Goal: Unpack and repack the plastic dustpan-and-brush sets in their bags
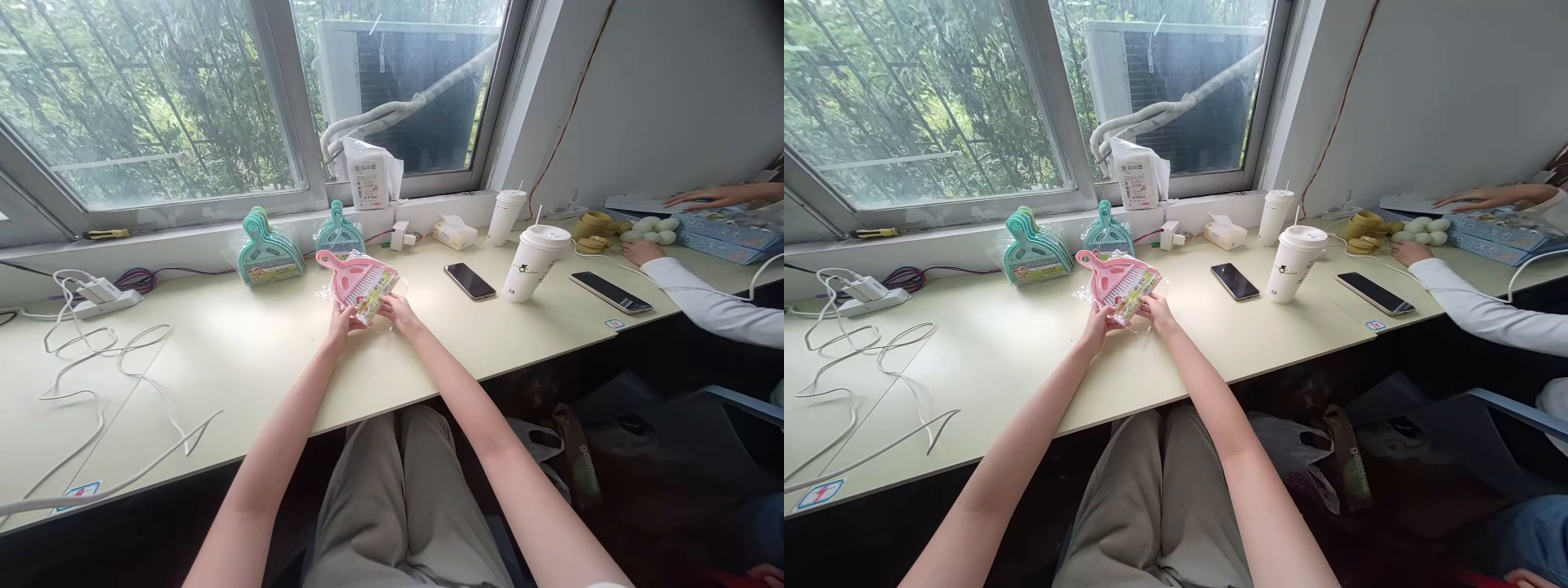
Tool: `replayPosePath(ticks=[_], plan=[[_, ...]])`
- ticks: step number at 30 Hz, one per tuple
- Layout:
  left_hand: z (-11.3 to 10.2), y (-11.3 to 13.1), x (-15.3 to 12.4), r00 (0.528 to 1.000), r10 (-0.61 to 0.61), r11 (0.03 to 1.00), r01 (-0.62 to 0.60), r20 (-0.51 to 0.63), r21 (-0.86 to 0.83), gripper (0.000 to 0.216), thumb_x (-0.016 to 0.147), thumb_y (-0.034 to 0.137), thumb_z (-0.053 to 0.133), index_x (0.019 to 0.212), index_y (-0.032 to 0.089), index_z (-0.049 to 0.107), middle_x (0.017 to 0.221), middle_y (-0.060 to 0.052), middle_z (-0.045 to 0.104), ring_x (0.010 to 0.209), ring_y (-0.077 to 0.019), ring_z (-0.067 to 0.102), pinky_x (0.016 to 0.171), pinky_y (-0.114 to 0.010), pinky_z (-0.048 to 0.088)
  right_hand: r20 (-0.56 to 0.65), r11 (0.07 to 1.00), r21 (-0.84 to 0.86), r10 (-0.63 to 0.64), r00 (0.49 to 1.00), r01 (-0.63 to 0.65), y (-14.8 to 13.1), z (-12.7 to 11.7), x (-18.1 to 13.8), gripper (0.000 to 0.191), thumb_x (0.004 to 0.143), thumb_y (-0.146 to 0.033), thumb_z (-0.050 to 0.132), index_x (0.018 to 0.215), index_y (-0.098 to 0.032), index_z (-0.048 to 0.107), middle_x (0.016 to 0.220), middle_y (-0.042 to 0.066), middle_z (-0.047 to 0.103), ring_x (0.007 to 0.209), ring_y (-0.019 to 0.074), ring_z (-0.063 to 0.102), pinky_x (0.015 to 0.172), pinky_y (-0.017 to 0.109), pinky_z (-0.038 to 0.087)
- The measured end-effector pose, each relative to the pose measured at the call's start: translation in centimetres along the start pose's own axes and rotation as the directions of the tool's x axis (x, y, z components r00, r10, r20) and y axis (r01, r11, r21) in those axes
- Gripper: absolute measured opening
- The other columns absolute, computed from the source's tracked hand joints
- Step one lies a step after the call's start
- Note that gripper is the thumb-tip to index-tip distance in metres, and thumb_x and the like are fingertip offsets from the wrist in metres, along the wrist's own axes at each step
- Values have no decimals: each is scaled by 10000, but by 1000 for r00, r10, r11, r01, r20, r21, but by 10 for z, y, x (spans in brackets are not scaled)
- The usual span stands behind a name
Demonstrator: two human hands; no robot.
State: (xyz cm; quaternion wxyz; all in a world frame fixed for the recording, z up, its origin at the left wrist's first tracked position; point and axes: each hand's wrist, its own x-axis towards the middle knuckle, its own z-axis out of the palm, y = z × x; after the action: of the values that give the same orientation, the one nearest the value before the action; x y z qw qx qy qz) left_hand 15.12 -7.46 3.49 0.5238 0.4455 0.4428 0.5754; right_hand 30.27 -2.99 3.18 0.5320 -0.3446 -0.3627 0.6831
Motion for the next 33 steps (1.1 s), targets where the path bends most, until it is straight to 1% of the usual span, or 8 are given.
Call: replayPosePath(ticks=[11,15,18,20,22,24,29,33], plan=[[-4,-2,5,999,-38,998,37,20,42,694,668,234,597,1328,256,384,1050,-64,676,605,-176,674,579,-337,577,-61,999,-52,-15,998,12,-1,1,2,105,852,-92,554,796,-147,625,740,30,724,647,127,682,688,263,589],[-15,1,13,994,-101,995,102,-31,22,548,646,227,579,1188,177,516,857,-54,684,528,-146,626,453,-248,505,-187,962,-265,-117,975,64,-7,-8,2,202,904,-195,511,740,-155,623,647,43,686,625,157,675,687,298,580],[-26,5,18,982,-158,986,150,-106,-78,453,640,207,554,1091,163,558,763,-36,659,510,-126,593,417,-218,478,-245,761,-617,-429,870,201,-12,-17,-2,225,911,-168,447,842,-175,661,853,85,718,855,206,682,827,357,545],[-34,8,20,973,-188,976,170,-131,-138,432,648,212,544,1078,167,562,751,-37,656,518,-133,592,403,-225,477,-122,533,-798,-600,791,281,-15,-23,-6,321,879,-76,417,1029,-208,668,1143,89,677,1139,225,581,965,385,471],[-40,9,20,967,-209,968,184,-145,-171,443,659,220,536,1097,169,563,740,-43,657,518,-149,588,395,-248,480,65,332,-875,-639,766,351,-16,-26,-7,483,828,-3,434,1188,-262,627,1340,47,575,1313,223,430,1065,417,375],[-46,11,20,958,-239,960,209,-156,-188,459,667,220,526,1122,164,558,717,-46,652,501,-155,573,392,-265,478,206,226,-881,-608,767,416,-16,-27,-5,513,808,-2,508,1197,-311,634,1391,5,535,1352,227,377,1112,450,299],[-53,13,19,963,-261,949,244,-66,-199,370,681,198,496,1045,151,537,650,-25,601,375,-90,442,290,-199,315,233,326,-785,-632,739,526,-14,-29,3,138,831,-217,659,873,-311,751,1173,-9,680,1132,213,555,1024,397,395],[-54,15,18,955,-294,940,294,22,-175,289,682,184,505,968,150,517,581,11,535,363,-74,425,278,-157,251,199,391,-726,-667,718,565,-15,-30,6,63,808,-283,694,831,-291,753,1146,-3,691,1105,217,575,985,381,433]])
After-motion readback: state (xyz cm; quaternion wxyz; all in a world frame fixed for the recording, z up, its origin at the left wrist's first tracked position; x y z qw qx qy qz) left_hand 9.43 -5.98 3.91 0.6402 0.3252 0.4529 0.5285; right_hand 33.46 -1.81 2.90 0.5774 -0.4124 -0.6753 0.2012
